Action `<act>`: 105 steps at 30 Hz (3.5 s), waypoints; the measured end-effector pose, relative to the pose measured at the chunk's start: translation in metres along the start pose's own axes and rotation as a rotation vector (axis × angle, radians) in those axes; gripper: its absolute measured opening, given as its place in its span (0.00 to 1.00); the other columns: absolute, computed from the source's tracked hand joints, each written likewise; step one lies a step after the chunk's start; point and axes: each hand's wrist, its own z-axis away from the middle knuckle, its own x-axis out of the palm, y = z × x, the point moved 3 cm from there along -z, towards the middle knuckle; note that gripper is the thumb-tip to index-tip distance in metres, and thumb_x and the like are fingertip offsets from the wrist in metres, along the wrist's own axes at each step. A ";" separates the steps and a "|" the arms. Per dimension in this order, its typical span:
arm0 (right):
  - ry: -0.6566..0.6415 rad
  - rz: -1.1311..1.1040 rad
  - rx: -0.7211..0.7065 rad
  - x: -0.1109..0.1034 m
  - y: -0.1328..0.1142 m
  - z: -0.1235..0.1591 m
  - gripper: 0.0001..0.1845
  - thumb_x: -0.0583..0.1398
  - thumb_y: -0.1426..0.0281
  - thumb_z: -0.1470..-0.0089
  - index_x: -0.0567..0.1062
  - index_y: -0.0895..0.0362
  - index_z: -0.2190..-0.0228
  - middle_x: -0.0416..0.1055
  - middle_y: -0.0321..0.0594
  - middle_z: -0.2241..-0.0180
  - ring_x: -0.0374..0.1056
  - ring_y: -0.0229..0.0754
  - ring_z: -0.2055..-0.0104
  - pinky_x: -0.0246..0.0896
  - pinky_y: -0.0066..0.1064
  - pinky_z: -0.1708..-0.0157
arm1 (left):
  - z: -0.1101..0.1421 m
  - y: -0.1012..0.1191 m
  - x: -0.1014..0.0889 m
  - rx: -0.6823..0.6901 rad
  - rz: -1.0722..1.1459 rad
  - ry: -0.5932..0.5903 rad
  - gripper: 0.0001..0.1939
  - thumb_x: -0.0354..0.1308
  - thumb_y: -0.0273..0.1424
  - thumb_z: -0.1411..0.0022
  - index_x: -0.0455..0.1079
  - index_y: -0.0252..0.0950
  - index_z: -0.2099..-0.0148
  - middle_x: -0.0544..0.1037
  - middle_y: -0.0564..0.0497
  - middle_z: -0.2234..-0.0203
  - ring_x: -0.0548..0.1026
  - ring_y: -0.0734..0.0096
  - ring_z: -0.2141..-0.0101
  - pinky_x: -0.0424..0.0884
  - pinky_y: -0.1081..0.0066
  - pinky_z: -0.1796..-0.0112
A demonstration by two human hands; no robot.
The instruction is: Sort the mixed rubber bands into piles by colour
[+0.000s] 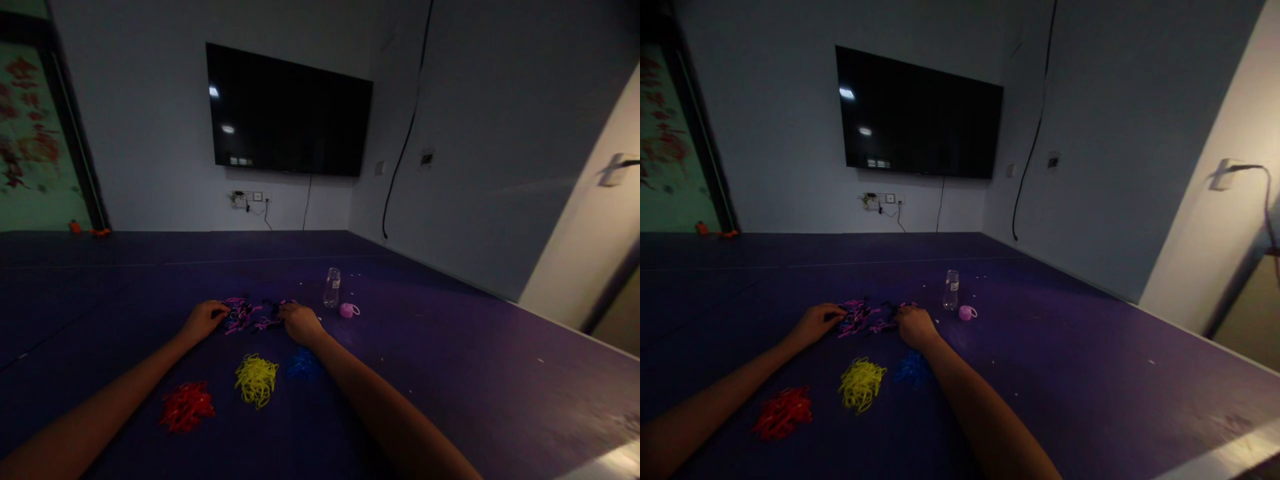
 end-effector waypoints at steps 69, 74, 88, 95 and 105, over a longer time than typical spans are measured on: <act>-0.010 0.003 0.007 -0.002 -0.001 0.000 0.18 0.49 0.78 0.46 0.74 0.57 0.59 0.68 0.45 0.51 0.65 0.42 0.51 0.59 0.32 0.51 | 0.005 -0.016 -0.016 -0.270 0.119 0.291 0.14 0.53 0.31 0.53 0.76 0.36 0.64 0.81 0.48 0.65 0.77 0.59 0.63 0.72 0.65 0.59; 0.003 0.004 -0.005 0.001 0.001 0.000 0.18 0.49 0.77 0.46 0.74 0.57 0.59 0.68 0.45 0.51 0.65 0.41 0.51 0.58 0.31 0.50 | 0.006 -0.016 -0.018 -0.293 0.129 0.322 0.12 0.55 0.31 0.52 0.76 0.37 0.65 0.81 0.49 0.65 0.77 0.59 0.62 0.71 0.65 0.57; 0.002 -0.011 -0.009 0.001 0.001 0.000 0.18 0.49 0.78 0.46 0.74 0.57 0.59 0.69 0.44 0.51 0.64 0.41 0.49 0.55 0.32 0.47 | 0.006 -0.024 -0.016 -0.380 0.124 0.348 0.11 0.56 0.31 0.51 0.77 0.37 0.65 0.81 0.48 0.70 0.78 0.60 0.67 0.72 0.68 0.66; -0.008 -0.009 -0.004 -0.001 -0.001 0.000 0.18 0.49 0.78 0.46 0.74 0.57 0.59 0.69 0.45 0.52 0.64 0.41 0.50 0.56 0.32 0.48 | 0.008 -0.021 -0.016 -0.363 0.073 0.319 0.12 0.56 0.35 0.48 0.77 0.36 0.65 0.81 0.48 0.72 0.78 0.60 0.69 0.72 0.69 0.69; -0.010 -0.011 0.004 -0.005 -0.002 0.001 0.18 0.49 0.78 0.47 0.74 0.58 0.58 0.69 0.45 0.52 0.65 0.42 0.50 0.57 0.33 0.49 | 0.004 -0.015 -0.015 -0.285 -0.107 0.236 0.09 0.55 0.34 0.51 0.76 0.39 0.75 0.80 0.47 0.72 0.77 0.58 0.66 0.70 0.66 0.63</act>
